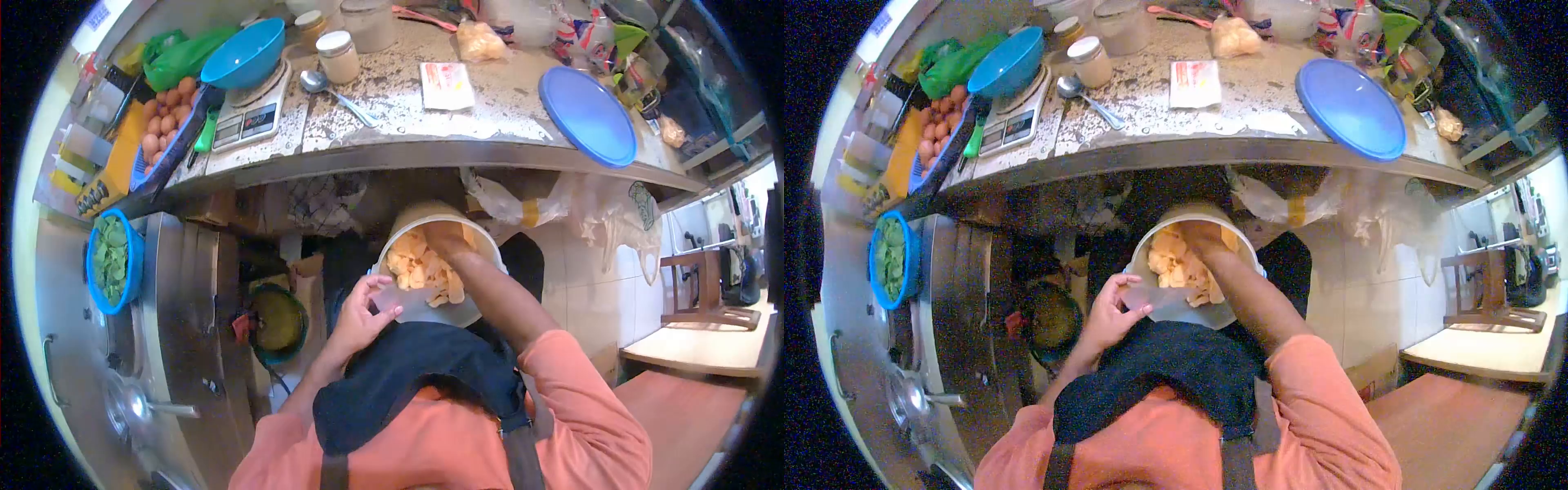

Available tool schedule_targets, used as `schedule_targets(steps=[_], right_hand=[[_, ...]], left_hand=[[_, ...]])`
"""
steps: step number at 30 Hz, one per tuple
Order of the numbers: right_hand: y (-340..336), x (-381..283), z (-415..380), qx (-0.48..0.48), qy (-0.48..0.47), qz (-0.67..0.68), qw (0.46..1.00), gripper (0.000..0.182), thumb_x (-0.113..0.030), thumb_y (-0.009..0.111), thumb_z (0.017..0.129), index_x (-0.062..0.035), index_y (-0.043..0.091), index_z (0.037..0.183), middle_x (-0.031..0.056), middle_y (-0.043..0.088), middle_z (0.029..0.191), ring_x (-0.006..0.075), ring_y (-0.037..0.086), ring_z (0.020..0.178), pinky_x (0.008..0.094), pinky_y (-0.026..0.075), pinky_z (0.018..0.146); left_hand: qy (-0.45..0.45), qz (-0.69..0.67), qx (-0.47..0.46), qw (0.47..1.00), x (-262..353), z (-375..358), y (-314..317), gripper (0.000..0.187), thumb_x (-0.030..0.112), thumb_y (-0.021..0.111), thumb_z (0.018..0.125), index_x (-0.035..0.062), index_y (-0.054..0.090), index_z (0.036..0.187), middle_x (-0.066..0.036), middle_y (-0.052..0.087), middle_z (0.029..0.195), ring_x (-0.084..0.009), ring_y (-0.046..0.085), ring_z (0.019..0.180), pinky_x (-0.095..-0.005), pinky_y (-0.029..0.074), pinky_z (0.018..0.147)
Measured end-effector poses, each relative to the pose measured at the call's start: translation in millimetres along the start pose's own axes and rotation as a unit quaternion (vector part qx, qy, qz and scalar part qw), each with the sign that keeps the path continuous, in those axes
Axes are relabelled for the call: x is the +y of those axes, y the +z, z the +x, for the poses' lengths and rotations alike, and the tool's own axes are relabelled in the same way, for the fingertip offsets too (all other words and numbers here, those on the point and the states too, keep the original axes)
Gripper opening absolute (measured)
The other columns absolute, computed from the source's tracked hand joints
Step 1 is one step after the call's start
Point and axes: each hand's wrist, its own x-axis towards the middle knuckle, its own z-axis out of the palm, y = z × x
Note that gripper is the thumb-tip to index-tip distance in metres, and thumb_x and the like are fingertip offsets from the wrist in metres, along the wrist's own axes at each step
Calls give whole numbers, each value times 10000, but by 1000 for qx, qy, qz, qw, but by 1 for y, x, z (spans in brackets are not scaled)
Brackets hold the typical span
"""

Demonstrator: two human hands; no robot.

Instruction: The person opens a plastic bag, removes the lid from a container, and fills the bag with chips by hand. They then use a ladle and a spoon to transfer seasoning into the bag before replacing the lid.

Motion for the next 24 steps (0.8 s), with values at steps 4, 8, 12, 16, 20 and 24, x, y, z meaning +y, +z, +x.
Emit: schedule_targets(steps=[4,8,12,16,20,24], right_hand=[[-22,-1,-13,9,-29,-34,999,320,-262,440,950,-43,673,971,170,680,981,323,661,901,437,522,744],[-104,-27,-53,-202,-3,-67,977,264,-224,557,922,-31,649,1078,137,701,957,312,678,919,415,533,828],[-170,-55,-91,-131,29,479,867,203,-148,785,807,-28,635,873,61,673,781,124,654,688,288,529,594],[-297,-109,-111,20,-202,485,851,245,-80,829,741,-53,594,803,92,692,830,175,696,736,293,558,656],[-362,-129,-104,-21,-527,522,670,50,6,666,857,37,645,890,229,659,892,328,683,761,433,593,679],[-376,-143,-108,-49,-564,521,639,89,-46,634,887,23,646,942,196,667,952,268,689,773,348,577,660]], left_hand=[[-36,42,-58,997,-14,3,-8,209,177,676,892,9,654,1013,-58,694,895,-114,631,824,-285,499,761],[1,74,-84,994,0,7,-12,176,156,676,888,10,665,984,-64,704,871,-111,636,790,-278,502,741],[8,111,-77,991,0,16,-13,165,163,748,842,29,673,905,-25,697,809,-86,621,713,-257,509,667],[7,154,-84,984,6,25,2,168,173,783,812,39,685,834,-29,699,766,-70,605,673,-252,500,624],[15,144,-79,986,16,29,17,153,154,778,805,33,694,845,-51,711,790,-94,623,690,-276,513,647],[77,168,-73,980,19,27,20,131,132,735,824,24,687,880,-90,711,855,-170,660,752,-315,529,714]])
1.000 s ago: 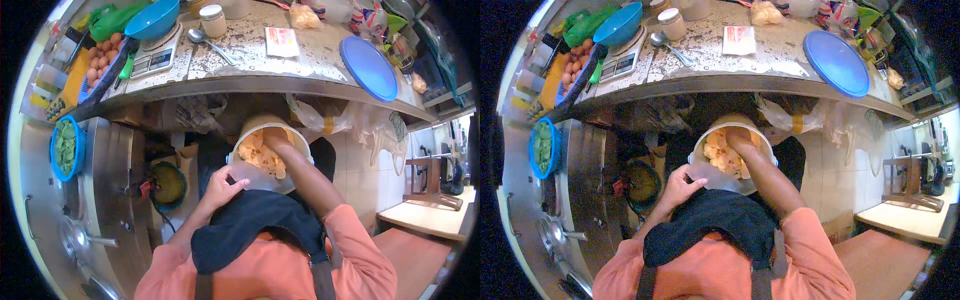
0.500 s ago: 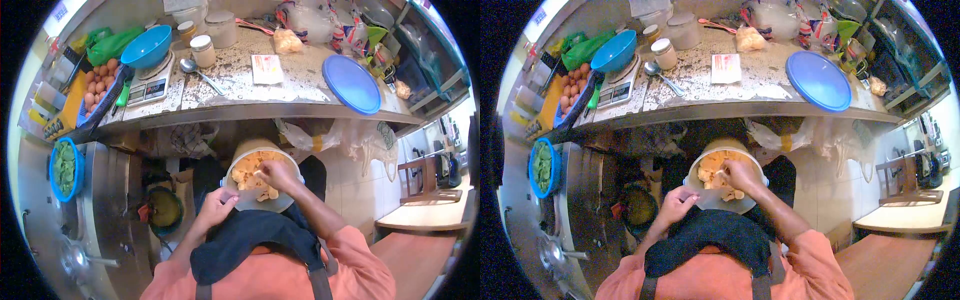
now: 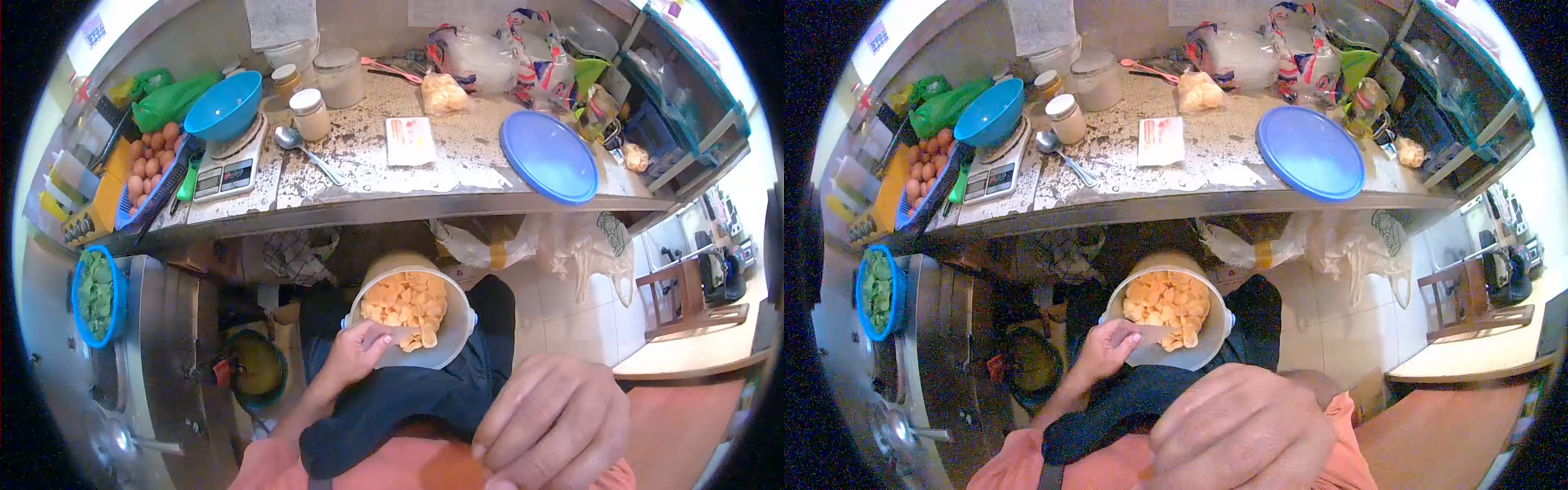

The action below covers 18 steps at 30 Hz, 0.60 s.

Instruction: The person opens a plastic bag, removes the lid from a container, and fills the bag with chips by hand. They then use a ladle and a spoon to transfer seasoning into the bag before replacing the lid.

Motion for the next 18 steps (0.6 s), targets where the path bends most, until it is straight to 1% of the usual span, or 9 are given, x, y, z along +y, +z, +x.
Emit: schedule_targets(steps=[3,5,8,9,10,12,15,16,18], right_hand=[[8,11,-16,48,168,-125,977,166,-110,677,871,-1,671,995,204,670,1005,301,691,839,386,569,728],[10,24,-28,78,272,-211,936,219,-153,706,860,-16,687,1031,209,673,1040,323,693,883,411,564,774],[19,91,-75,3,354,-331,875,367,-237,727,838,-67,650,1154,135,692,1069,302,646,1040,392,512,872],[31,105,-104,-26,403,-337,851,402,-251,735,828,-84,637,1180,101,703,1052,302,630,1067,400,498,882],[35,113,-121,-20,405,-341,848,402,-251,735,828,-84,637,1180,101,703,1052,302,630,1067,400,498,882],[42,125,-147,-63,480,-368,794,307,-242,724,833,-96,672,1098,94,706,952,302,656,960,417,514,813],[42,130,-185,-9,519,-338,785,225,-246,705,845,-101,696,1017,119,691,887,306,667,870,404,525,767],[39,125,-186,-6,521,-339,783,225,-246,705,845,-101,696,1017,119,691,887,306,667,870,404,525,767],[28,116,-178,37,565,-317,761,208,-277,673,859,-70,680,876,151,694,870,320,672,814,436,530,737]], left_hand=[[37,5,-2,999,-10,-3,-1,147,139,716,831,24,686,917,-120,702,884,-222,680,787,-331,530,727],[74,31,-3,997,-6,-3,-4,164,144,707,834,23,687,943,-139,696,892,-252,688,797,-338,529,718],[8,37,-18,999,-2,-3,-3,226,162,750,806,23,669,966,-133,695,912,-257,697,855,-341,544,761],[13,37,-24,999,-2,-1,0,226,162,750,806,23,669,966,-133,695,912,-257,697,855,-341,544,761],[34,37,-10,999,-3,1,2,250,167,766,796,27,662,974,-130,696,910,-247,697,849,-338,544,759],[57,39,-1,998,-2,5,2,275,172,783,785,30,655,982,-126,697,908,-237,696,843,-334,545,756],[63,44,-20,997,-6,10,3,305,171,806,771,43,643,995,-106,703,908,-217,692,833,-330,545,745],[31,-17,-26,999,-15,11,3,302,163,814,767,53,645,991,-93,705,917,-214,687,834,-327,543,748],[-39,-151,-40,987,-30,12,2,306,179,821,774,81,650,1007,-85,703,958,-227,681,855,-322,535,781]])
